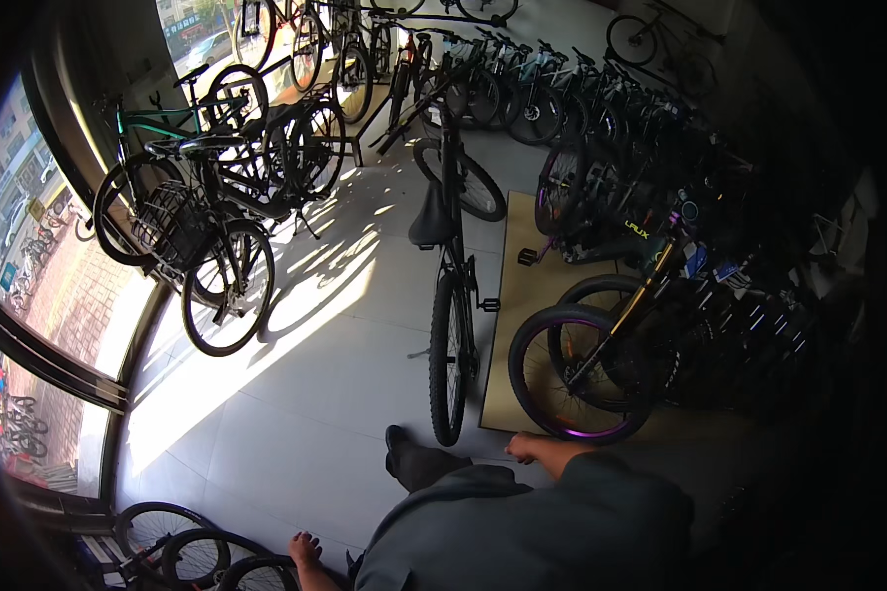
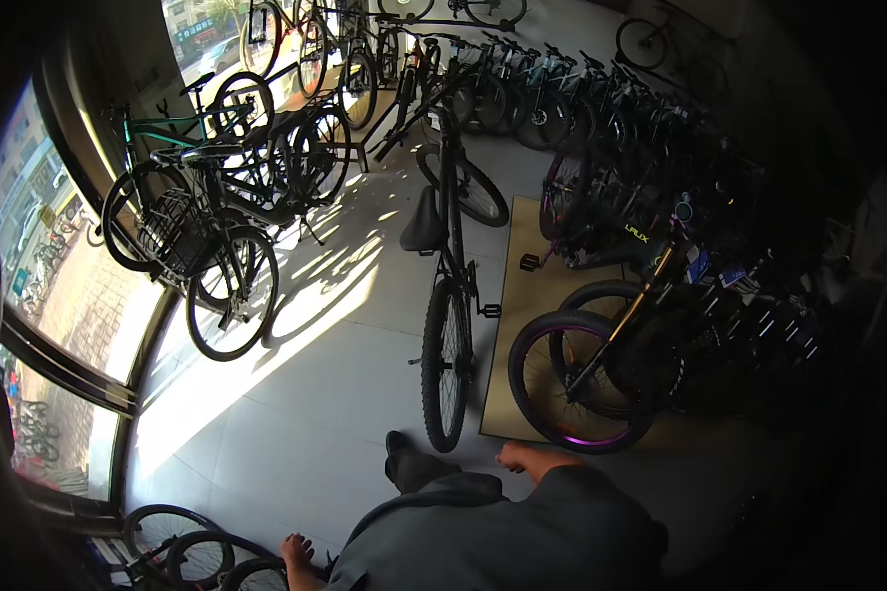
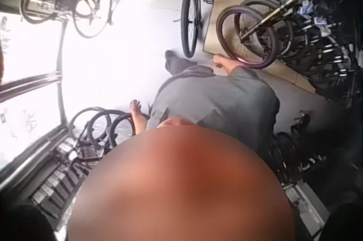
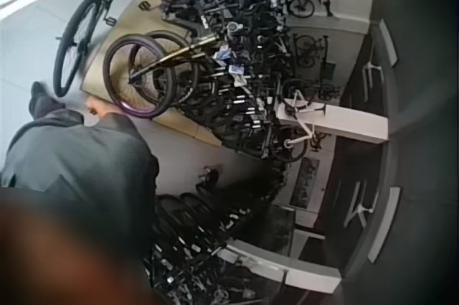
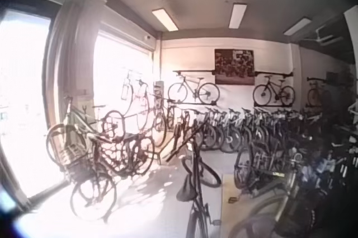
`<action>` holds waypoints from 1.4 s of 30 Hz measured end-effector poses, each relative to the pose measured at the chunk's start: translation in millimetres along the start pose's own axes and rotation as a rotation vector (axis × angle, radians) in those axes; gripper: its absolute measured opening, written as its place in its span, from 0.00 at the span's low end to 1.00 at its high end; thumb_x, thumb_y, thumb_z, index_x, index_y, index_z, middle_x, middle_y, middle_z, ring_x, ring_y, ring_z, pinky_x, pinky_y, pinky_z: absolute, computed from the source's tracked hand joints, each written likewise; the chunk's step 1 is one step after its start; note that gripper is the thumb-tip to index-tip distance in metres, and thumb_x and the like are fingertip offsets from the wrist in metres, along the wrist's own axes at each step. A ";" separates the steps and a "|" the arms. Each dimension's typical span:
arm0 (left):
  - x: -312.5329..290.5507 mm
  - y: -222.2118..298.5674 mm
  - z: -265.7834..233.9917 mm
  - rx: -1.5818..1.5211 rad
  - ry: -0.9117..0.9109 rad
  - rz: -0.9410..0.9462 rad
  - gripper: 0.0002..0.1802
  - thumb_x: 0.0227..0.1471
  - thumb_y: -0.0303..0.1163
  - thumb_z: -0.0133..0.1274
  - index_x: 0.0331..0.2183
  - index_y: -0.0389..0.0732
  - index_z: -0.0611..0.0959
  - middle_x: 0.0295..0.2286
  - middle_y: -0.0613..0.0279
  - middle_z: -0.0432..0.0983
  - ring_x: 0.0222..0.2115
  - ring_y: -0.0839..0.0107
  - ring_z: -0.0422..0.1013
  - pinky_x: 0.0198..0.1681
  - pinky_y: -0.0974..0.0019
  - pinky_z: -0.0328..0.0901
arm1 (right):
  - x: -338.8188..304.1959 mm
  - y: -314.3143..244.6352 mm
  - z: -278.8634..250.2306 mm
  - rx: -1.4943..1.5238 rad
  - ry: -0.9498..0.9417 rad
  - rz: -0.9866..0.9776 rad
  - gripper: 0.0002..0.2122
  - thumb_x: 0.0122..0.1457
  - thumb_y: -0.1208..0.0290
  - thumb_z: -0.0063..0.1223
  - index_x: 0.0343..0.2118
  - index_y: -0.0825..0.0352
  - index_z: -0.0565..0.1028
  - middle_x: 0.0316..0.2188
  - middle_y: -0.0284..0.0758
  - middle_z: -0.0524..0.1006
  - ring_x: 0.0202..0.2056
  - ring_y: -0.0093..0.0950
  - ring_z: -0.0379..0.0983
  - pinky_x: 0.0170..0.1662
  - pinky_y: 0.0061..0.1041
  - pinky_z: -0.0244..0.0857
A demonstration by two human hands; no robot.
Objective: The person moves several bicycles within a bike shop, lifting and repositioning them from one area to another. The person handles the bikes by the handlebars and frames, shifting them between display stands and floor positions.
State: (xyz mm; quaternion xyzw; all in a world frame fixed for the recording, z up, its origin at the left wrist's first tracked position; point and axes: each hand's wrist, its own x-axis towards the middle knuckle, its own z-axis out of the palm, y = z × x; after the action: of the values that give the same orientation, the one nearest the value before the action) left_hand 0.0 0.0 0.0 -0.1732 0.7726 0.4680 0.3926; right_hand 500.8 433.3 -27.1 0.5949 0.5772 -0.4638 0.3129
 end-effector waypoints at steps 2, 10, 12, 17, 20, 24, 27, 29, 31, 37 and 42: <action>5.0 32.9 29.1 0.041 -0.108 -0.038 0.21 0.57 0.33 0.50 0.51 0.37 0.74 0.41 0.55 0.76 0.40 0.55 0.75 0.33 0.51 0.68 | 34.4 -32.9 -15.0 0.090 0.044 0.091 0.18 0.64 0.54 0.50 0.32 0.67 0.80 0.23 0.41 0.77 0.21 0.33 0.76 0.26 0.36 0.74; 107.2 136.6 8.8 1.547 -0.285 0.504 0.18 0.46 0.47 0.58 0.36 0.47 0.83 0.34 0.56 0.82 0.38 0.53 0.78 0.40 0.52 0.72 | 61.4 -220.9 -113.8 0.713 0.403 -0.331 0.17 0.65 0.54 0.48 0.34 0.66 0.75 0.22 0.36 0.75 0.21 0.30 0.73 0.25 0.32 0.69; 130.8 158.2 9.9 1.699 -0.310 0.514 0.17 0.45 0.46 0.58 0.34 0.47 0.83 0.34 0.56 0.82 0.37 0.52 0.78 0.39 0.51 0.72 | 49.5 -263.3 -166.0 1.186 0.472 -0.277 0.23 0.65 0.47 0.46 0.47 0.65 0.72 0.27 0.34 0.76 0.23 0.27 0.74 0.26 0.27 0.70; 195.0 254.1 45.0 1.790 -0.621 0.515 0.13 0.46 0.40 0.58 0.33 0.43 0.81 0.30 0.56 0.80 0.32 0.55 0.77 0.33 0.52 0.71 | 34.3 -325.5 -288.2 1.610 0.709 -0.323 0.38 0.61 0.33 0.40 0.62 0.63 0.59 0.44 0.43 0.75 0.37 0.33 0.76 0.35 0.34 0.74; 260.0 344.1 99.1 1.829 -0.710 0.824 0.10 0.49 0.36 0.56 0.32 0.41 0.80 0.27 0.58 0.77 0.28 0.59 0.75 0.27 0.54 0.69 | 27.3 -357.6 -335.4 1.665 0.770 -0.205 0.39 0.61 0.34 0.41 0.65 0.61 0.57 0.54 0.44 0.69 0.50 0.40 0.70 0.45 0.43 0.72; 341.5 471.9 233.4 0.727 -0.192 0.090 0.05 0.47 0.30 0.58 0.24 0.39 0.79 0.22 0.55 0.78 0.25 0.56 0.75 0.26 0.54 0.69 | 22.2 -393.4 -375.1 1.315 0.960 0.106 0.26 0.65 0.40 0.42 0.46 0.63 0.72 0.39 0.38 0.70 0.39 0.36 0.66 0.40 0.46 0.63; 376.6 591.5 355.6 1.477 -0.497 1.392 0.16 0.51 0.36 0.50 0.18 0.36 0.77 0.23 0.45 0.76 0.27 0.45 0.74 0.32 0.46 0.68 | 32.0 -390.3 -378.6 1.329 0.984 0.313 0.24 0.68 0.45 0.40 0.24 0.60 0.67 0.18 0.33 0.55 0.19 0.29 0.50 0.27 0.42 0.47; 366.4 660.6 459.2 1.367 -0.611 1.525 0.18 0.51 0.38 0.50 0.17 0.35 0.74 0.21 0.42 0.73 0.26 0.42 0.71 0.32 0.44 0.65 | 40.6 -383.4 -365.4 1.090 1.195 0.131 0.25 0.67 0.43 0.39 0.21 0.59 0.62 0.18 0.32 0.51 0.19 0.29 0.47 0.28 0.42 0.41; 330.2 722.0 568.6 1.359 -0.795 1.700 0.15 0.50 0.38 0.52 0.22 0.34 0.76 0.26 0.39 0.74 0.30 0.41 0.71 0.33 0.44 0.65 | 50.0 -378.9 -360.1 1.226 1.163 0.219 0.26 0.68 0.42 0.34 0.29 0.63 0.70 0.22 0.37 0.61 0.22 0.33 0.54 0.31 0.44 0.44; 155.1 791.3 825.0 0.844 -0.939 1.246 0.34 0.51 0.45 0.57 0.51 0.27 0.75 0.43 0.33 0.76 0.46 0.41 0.73 0.48 0.55 0.69 | 38.3 -369.0 -357.6 1.084 1.230 0.468 0.31 0.68 0.45 0.35 0.46 0.77 0.75 0.44 0.55 0.76 0.48 0.51 0.71 0.49 0.44 0.61; 74.0 791.3 962.8 0.966 -0.806 1.135 0.27 0.52 0.46 0.57 0.40 0.29 0.73 0.37 0.31 0.75 0.38 0.36 0.74 0.43 0.46 0.69 | 31.8 -363.3 -377.0 0.727 1.320 0.339 0.19 0.70 0.63 0.33 0.41 0.75 0.73 0.35 0.57 0.75 0.42 0.57 0.70 0.47 0.47 0.63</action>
State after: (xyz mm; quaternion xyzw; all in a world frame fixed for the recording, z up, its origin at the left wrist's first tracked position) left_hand -121.3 1231.8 163.4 0.6078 0.6584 0.2384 0.3744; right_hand 214.6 838.2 144.1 0.8939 0.3564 -0.1189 -0.2443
